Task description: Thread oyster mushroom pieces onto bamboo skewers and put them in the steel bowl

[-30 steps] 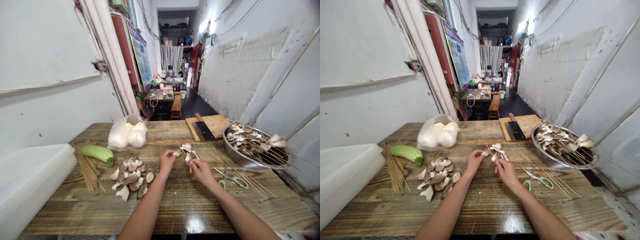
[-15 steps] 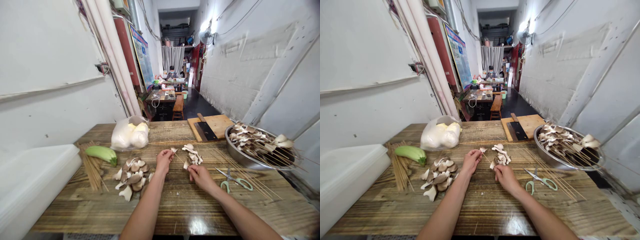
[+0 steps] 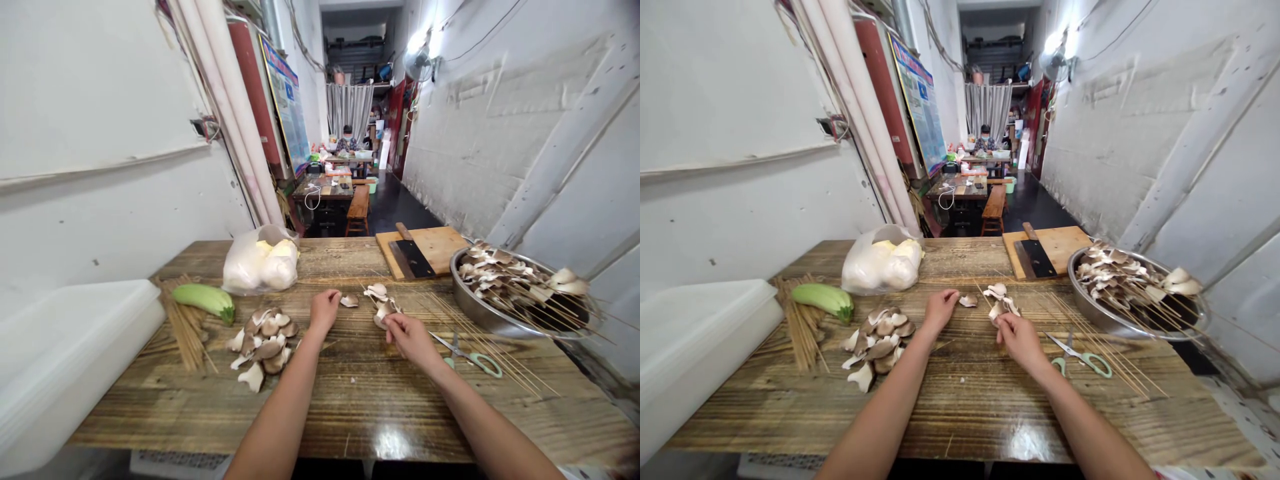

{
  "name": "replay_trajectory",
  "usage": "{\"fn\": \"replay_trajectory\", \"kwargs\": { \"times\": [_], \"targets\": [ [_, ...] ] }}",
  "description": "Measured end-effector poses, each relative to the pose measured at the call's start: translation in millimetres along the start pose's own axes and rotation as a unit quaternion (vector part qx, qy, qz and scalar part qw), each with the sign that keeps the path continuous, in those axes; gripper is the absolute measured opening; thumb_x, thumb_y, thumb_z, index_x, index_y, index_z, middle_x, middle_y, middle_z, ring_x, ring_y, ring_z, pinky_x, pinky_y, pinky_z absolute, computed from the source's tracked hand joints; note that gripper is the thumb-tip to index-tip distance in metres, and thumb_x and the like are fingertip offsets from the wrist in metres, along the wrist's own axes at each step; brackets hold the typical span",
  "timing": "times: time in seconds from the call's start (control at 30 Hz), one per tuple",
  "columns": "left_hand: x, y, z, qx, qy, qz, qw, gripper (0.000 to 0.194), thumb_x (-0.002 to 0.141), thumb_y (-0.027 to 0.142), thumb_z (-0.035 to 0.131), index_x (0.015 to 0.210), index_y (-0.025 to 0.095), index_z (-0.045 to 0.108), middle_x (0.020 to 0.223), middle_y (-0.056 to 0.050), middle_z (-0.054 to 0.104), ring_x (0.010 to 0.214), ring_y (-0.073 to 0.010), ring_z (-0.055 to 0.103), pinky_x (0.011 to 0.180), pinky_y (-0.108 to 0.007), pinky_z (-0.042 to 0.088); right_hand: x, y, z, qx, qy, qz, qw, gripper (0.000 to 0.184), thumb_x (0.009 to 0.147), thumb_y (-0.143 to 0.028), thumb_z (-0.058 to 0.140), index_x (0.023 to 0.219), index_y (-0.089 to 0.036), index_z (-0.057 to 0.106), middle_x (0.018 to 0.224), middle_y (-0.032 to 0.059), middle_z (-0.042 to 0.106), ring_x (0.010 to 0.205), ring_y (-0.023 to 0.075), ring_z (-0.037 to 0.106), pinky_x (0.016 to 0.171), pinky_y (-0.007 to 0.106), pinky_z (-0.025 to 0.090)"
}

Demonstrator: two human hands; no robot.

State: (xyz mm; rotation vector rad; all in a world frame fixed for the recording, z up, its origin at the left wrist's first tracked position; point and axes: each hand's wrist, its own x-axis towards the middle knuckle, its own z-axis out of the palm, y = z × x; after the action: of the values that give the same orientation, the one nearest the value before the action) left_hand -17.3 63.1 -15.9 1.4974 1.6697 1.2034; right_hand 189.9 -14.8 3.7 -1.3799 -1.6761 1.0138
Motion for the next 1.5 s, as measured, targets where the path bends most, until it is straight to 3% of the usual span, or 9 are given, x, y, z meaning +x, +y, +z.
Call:
{"fn": "replay_trajectory", "kwargs": {
  "times": [0.17, 0.3, 0.43, 0.5, 0.77, 0.97, 1.1, 1.27, 1.5],
  "targets": [
    [-3, 9, 14.0, 0.056, -0.030, -0.035, 0.997, 0.012, 0.060, 0.018, 0.069, 0.072, 0.018, 0.068, 0.066, -0.006, 0.066, 0.066, -0.0179, 0.058, 0.068, -0.028, 0.039, 0, -2, 0, 0.026, 0.020, -0.013, 0.999, 0.035, 0.085, -0.040, 0.039, 0.061, -0.019, 0.052, 0.050, -0.0032, 0.055, 0.032, 0.0084, 0.040, 0.039, 0.022, 0.032],
    [-14, -2, 3.7, 0.071, -0.094, -0.037, 0.992, 0.018, 0.060, 0.033, 0.069, 0.066, 0.016, 0.067, 0.061, -0.005, 0.064, 0.058, -0.0169, 0.056, 0.058, -0.026, 0.036, 0, -2, 0, 0.005, 0.034, -0.029, 0.999, 0.034, 0.085, -0.036, 0.039, 0.059, -0.019, 0.052, 0.049, -0.0027, 0.056, 0.035, 0.0086, 0.042, 0.041, 0.021, 0.033],
    [-11, -10, -10.4, 0.062, -0.006, -0.057, 0.996, 0.026, 0.062, 0.036, 0.067, 0.079, 0.016, 0.068, 0.070, -0.008, 0.067, 0.064, -0.0188, 0.059, 0.062, -0.027, 0.038, 2, -2, -2, 0.001, 0.057, -0.030, 0.998, 0.032, 0.084, -0.034, 0.040, 0.063, -0.018, 0.057, 0.052, -0.0018, 0.059, 0.037, 0.0089, 0.044, 0.043, 0.021, 0.034],
    [-4, -7, -8.1, 0.070, 0.008, -0.061, 0.996, 0.030, 0.061, 0.034, 0.069, 0.085, 0.015, 0.067, 0.077, -0.010, 0.068, 0.071, -0.0201, 0.061, 0.066, -0.027, 0.040, 2, -2, -2, -0.006, 0.059, -0.033, 0.998, 0.033, 0.084, -0.034, 0.040, 0.061, -0.018, 0.057, 0.051, -0.0018, 0.058, 0.037, 0.0090, 0.044, 0.042, 0.021, 0.033],
    [11, 13, 27.8, 0.125, -0.104, -0.050, 0.986, 0.016, 0.055, 0.027, 0.072, 0.066, 0.017, 0.066, 0.072, -0.009, 0.068, 0.073, -0.0212, 0.060, 0.066, -0.027, 0.038, 4, 2, 1, -0.020, 0.064, -0.032, 0.997, 0.032, 0.084, -0.031, 0.039, 0.059, -0.019, 0.054, 0.048, -0.0022, 0.057, 0.041, 0.0107, 0.047, 0.045, 0.021, 0.034],
    [0, 5, 24.8, 0.073, -0.154, -0.051, 0.984, 0.016, 0.052, 0.025, 0.073, 0.057, 0.015, 0.061, 0.051, 0.001, 0.057, 0.055, -0.0132, 0.053, 0.054, -0.022, 0.035, 4, 2, -1, -0.028, 0.065, -0.040, 0.997, 0.032, 0.085, -0.028, 0.039, 0.058, -0.018, 0.054, 0.049, -0.0011, 0.057, 0.046, 0.0113, 0.048, 0.052, 0.022, 0.035],
    [-12, 5, 12.5, -0.086, -0.152, -0.108, 0.979, 0.022, 0.055, 0.028, 0.073, 0.062, 0.014, 0.059, 0.054, 0.002, 0.056, 0.049, -0.0091, 0.050, 0.048, -0.020, 0.036, 3, 0, 0, -0.035, 0.063, -0.050, 0.996, 0.034, 0.085, -0.028, 0.039, 0.057, -0.018, 0.054, 0.050, -0.0008, 0.058, 0.049, 0.0116, 0.049, 0.055, 0.022, 0.035],
    [-23, 5, 1.8, -0.374, -0.133, -0.208, 0.894, 0.030, 0.060, 0.027, 0.075, 0.077, 0.015, 0.054, 0.073, -0.003, 0.064, 0.066, -0.0112, 0.061, 0.062, -0.023, 0.048, -1, -2, 6, -0.042, 0.023, -0.065, 0.997, 0.033, 0.086, -0.029, 0.038, 0.060, -0.018, 0.055, 0.051, -0.0014, 0.059, 0.049, 0.0116, 0.051, 0.055, 0.022, 0.035],
    [-16, -7, -6.6, -0.452, -0.075, -0.238, 0.856, 0.013, 0.070, 0.017, 0.068, 0.076, 0.012, 0.057, 0.068, -0.005, 0.063, 0.060, -0.0085, 0.059, 0.052, -0.015, 0.046, -4, 3, 9, -0.085, -0.083, -0.044, 0.992, 0.032, 0.084, -0.023, 0.040, 0.055, -0.017, 0.053, 0.051, 0.0000, 0.059, 0.050, 0.0111, 0.052, 0.054, 0.021, 0.035]
  ]
}}
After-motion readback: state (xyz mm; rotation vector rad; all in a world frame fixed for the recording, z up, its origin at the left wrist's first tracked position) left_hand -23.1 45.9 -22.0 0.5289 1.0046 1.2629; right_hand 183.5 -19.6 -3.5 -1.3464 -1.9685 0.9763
